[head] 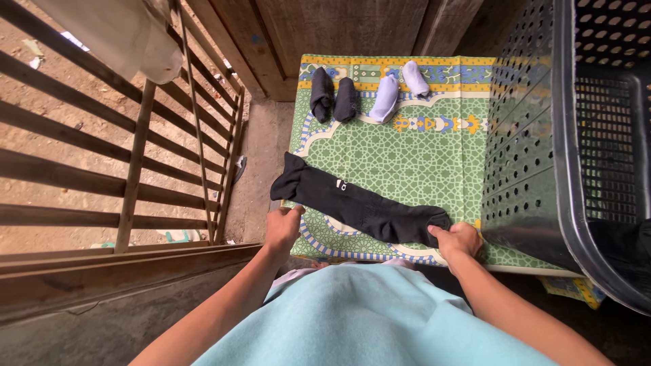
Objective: The person takes socks from a laundry basket and folds them one by one on a patterned mat. They handle several pairs of socks, including black, gray, and light purple ones, and place the folded socks in a neat pile on the mat.
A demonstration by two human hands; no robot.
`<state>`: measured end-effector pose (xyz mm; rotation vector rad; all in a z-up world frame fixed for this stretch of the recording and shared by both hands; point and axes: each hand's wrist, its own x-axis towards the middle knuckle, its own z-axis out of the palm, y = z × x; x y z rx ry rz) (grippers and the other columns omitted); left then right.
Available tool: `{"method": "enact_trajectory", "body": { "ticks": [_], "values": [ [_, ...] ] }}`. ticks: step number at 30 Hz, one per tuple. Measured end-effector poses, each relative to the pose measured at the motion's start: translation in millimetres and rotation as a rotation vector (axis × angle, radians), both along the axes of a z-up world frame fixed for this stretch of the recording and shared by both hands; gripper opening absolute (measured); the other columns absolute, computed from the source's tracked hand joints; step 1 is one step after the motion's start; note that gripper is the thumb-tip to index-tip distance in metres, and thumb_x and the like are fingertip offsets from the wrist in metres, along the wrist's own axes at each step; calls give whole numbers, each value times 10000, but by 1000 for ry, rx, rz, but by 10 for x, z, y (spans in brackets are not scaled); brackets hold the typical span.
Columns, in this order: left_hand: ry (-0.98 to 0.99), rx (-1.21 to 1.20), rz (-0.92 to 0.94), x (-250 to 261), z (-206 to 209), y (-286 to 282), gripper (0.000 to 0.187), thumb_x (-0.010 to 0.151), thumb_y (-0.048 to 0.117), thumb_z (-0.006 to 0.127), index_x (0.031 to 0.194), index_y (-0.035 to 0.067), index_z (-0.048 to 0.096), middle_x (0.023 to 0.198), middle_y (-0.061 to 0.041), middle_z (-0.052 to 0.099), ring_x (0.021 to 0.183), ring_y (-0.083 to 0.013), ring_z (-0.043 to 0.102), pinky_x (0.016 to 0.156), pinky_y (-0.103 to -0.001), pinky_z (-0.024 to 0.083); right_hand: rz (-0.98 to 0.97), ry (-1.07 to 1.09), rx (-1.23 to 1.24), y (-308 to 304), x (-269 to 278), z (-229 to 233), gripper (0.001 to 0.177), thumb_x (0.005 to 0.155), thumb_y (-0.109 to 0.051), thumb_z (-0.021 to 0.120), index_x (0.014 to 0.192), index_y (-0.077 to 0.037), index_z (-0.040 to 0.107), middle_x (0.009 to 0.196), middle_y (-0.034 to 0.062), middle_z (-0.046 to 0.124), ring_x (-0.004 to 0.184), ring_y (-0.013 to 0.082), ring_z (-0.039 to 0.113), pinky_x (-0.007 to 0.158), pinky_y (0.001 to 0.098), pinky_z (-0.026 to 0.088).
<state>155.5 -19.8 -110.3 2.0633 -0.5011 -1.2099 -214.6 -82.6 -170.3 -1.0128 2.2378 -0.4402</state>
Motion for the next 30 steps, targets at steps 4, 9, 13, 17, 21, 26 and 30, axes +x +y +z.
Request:
{"method": "enact_trajectory", "body": {
  "ticks": [4,9,13,17,21,26,30],
  "values": [
    [-5,7,19,-18,83,117,393,879,273,653,963,-108,701,756,-105,652,663,-197,613,587,-363,510,-34,3,3,-38,113,69,228,804,-84,805,855,13,605,808,197,694,556,299,708,503,394,582],
    [-31,12,-31,-1,80,300,375,881,268,647,974,-91,699,721,-93,652,627,-177,606,582,-354,503,8,0,81,-95,248,276,87,835,-6,685,886,0,614,821,217,733,596,307,744,511,420,620],
    [15,-53,-84,35,20,422,468,933,291,643,1001,-171,670,754,-114,616,666,-197,575,594,-378,484,15,-126,138,-118,216,281,307,924,-187,761,859,104,691,846,252,723,642,279,722,585,392,625],
    [6,37,-77,19,-13,398,484,893,320,635,1122,-101,699,894,-118,693,817,-212,668,696,-368,563,-94,-514,42,-56,-12,192,209,886,-52,680,1012,72,568,849,213,686,620,286,747,557,407,653],
    [2,74,-82,-1,22,375,494,894,342,631,1149,-78,684,959,-132,701,880,-225,678,735,-371,578,-78,-356,139,-101,-59,91,306,815,1,792,995,43,549,844,208,699,665,312,741,575,426,639],
    [45,96,-80,-8,99,359,505,931,325,610,1199,-100,659,998,-172,690,906,-245,661,793,-399,565,-82,-236,121,-199,87,19,193,810,54,742,938,97,604,889,256,725,695,356,761,596,446,618],
    [39,132,-77,-16,129,365,495,935,310,599,1233,-82,644,1084,-188,704,995,-257,684,862,-403,570,-144,-487,137,-208,145,-16,151,823,51,671,929,153,632,882,278,745,703,362,787,606,424,628]
  ]
}}
